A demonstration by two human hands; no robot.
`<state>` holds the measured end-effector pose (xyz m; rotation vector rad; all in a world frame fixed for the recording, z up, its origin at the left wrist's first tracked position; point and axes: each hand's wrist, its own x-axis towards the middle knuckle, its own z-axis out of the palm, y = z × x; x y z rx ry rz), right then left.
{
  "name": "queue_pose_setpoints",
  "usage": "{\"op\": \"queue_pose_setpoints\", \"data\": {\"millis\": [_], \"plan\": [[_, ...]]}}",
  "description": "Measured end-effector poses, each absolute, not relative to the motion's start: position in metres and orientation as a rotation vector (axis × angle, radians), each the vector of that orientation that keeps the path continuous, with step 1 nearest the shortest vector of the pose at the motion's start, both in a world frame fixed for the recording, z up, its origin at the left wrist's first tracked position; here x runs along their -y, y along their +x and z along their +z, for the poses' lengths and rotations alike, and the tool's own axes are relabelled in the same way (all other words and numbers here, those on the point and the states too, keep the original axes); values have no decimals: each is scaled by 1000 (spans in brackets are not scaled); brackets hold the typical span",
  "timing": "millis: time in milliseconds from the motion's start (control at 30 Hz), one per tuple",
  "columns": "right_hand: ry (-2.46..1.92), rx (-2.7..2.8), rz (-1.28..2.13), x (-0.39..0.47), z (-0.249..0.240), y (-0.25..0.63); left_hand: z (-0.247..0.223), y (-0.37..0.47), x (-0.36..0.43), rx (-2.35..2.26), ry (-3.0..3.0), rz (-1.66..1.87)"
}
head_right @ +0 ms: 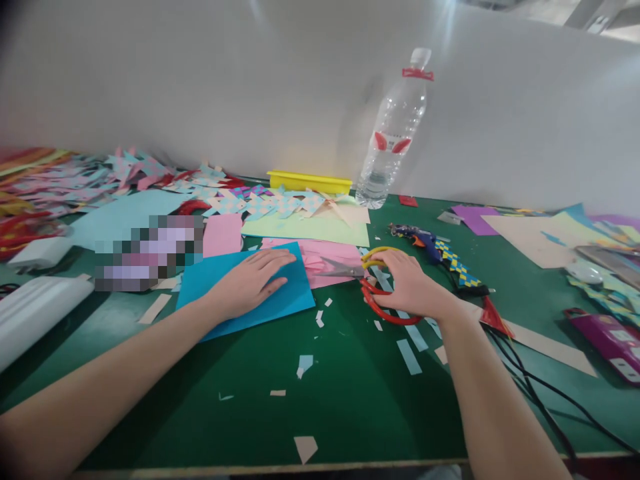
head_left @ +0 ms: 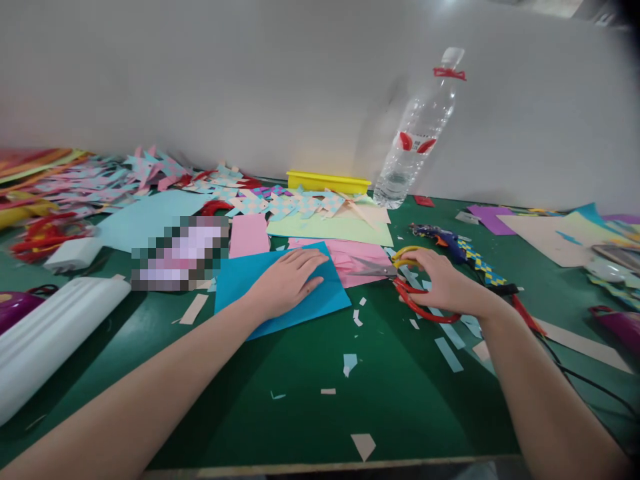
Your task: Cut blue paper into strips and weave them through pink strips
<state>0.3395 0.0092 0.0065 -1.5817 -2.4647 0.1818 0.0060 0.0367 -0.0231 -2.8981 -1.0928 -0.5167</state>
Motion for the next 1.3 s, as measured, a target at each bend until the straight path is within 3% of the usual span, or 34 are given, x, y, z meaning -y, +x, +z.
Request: {"op": "queue_pose_setpoints", "data": {"millis": [133, 300, 800, 1300], "plan": [[-1592, 2463, 309, -5, 11, 341, -28, 7, -40, 1137, -2861, -508], [-1523, 2460, 256, -10, 7, 335, -37, 6, -42, 1561, -2521, -555], [-1490, 2444, -35, -15, 4, 337, -33, -4, -43, 1465, -2453, -605], [-1481, 2400, -89, -14, 2, 335, -22, -13, -48, 1412, -2409, -1107]]}}
